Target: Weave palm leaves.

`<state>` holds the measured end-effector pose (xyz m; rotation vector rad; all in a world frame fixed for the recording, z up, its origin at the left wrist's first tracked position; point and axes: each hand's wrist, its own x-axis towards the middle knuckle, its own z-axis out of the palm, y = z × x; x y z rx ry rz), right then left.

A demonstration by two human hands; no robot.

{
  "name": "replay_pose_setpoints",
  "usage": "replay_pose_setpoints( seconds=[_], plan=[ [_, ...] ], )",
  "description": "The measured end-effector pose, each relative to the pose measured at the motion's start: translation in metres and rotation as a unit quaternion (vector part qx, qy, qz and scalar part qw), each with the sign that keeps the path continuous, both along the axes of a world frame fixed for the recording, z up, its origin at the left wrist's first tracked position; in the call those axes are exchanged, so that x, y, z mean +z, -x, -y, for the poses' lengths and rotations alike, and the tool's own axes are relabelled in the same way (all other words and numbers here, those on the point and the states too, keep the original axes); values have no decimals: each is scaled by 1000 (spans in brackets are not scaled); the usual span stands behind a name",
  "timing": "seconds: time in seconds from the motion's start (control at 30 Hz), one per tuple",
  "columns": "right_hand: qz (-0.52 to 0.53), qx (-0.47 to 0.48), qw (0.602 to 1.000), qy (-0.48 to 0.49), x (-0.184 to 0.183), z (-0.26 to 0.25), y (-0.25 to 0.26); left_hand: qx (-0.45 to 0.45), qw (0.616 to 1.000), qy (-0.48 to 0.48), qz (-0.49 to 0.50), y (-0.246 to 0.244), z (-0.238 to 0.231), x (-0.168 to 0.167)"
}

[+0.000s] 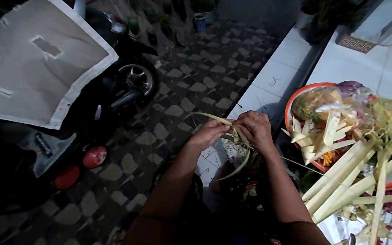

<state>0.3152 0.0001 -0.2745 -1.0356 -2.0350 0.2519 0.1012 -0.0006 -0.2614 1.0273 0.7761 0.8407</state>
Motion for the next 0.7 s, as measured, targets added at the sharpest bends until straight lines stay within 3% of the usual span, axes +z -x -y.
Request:
replay_pose_setpoints(
  seconds=[0.23, 0.37, 0.57, 0.7],
  plan=[
    [11, 30, 999, -32, -1, 0, 2, 59, 997, 33, -22, -11, 2, -4],
    [-88, 61, 989, 99, -4, -1, 2, 78, 996, 39, -22, -14, 1, -4],
    [-232, 43, 931, 280, -8, -1, 10, 114, 987, -68, -92, -19, 3, -11],
    [-270, 15, 899, 345, -6, -1, 12, 114, 976, -130, -134, -20, 5, -11]
  ],
)
